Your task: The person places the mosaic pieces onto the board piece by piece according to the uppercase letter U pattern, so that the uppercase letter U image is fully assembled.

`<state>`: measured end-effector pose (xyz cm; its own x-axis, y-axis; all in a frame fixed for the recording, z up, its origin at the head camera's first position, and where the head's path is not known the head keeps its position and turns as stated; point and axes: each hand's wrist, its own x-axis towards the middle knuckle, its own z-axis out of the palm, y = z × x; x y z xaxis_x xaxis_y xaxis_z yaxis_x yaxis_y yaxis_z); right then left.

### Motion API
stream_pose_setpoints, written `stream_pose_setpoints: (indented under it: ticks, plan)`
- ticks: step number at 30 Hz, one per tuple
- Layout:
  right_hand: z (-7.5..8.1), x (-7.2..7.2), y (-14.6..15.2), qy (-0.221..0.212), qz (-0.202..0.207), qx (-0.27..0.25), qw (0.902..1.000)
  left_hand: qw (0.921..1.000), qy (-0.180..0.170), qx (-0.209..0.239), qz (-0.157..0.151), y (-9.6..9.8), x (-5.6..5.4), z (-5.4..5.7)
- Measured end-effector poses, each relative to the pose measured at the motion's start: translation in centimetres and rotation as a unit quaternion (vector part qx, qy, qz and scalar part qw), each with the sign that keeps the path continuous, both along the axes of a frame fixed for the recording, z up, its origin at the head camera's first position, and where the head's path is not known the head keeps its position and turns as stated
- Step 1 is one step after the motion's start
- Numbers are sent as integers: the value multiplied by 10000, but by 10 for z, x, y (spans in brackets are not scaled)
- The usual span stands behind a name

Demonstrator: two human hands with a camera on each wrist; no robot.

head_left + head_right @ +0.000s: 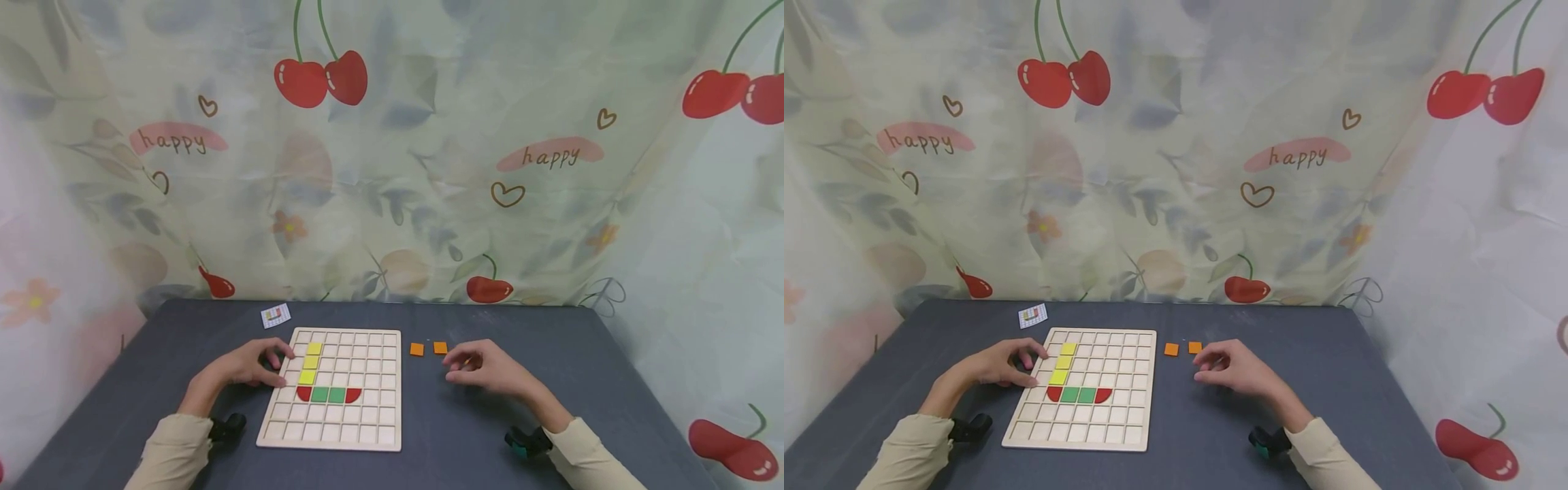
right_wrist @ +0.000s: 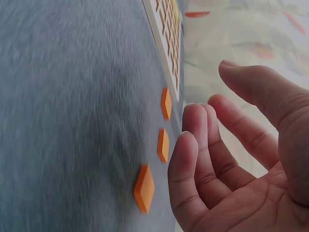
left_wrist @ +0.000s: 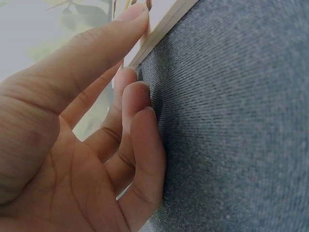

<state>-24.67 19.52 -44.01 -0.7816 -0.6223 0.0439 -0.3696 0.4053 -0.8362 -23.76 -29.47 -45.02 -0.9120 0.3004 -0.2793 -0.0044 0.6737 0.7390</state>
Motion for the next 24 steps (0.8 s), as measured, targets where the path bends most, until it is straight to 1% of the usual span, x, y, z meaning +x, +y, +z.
stream_pose_setpoints:
  ticks: [7, 14, 19, 24]
  plan:
    - [3, -5, 22, 83, -149, 22, 9999, 10000, 42, -16, -28, -1, -1, 0]
    - [1, -10, 35, 167, -325, 48, 9993, 10000, 30, 4, -32, -1, -1, 0]
    - [-3, -13, 41, 249, -445, 79, 9987, 10000, -7, 2, -1, -1, -1, -1]
    - [-11, -18, 42, 75, -571, 125, 9983, 10000, -51, -14, 10, 0, 0, -2]
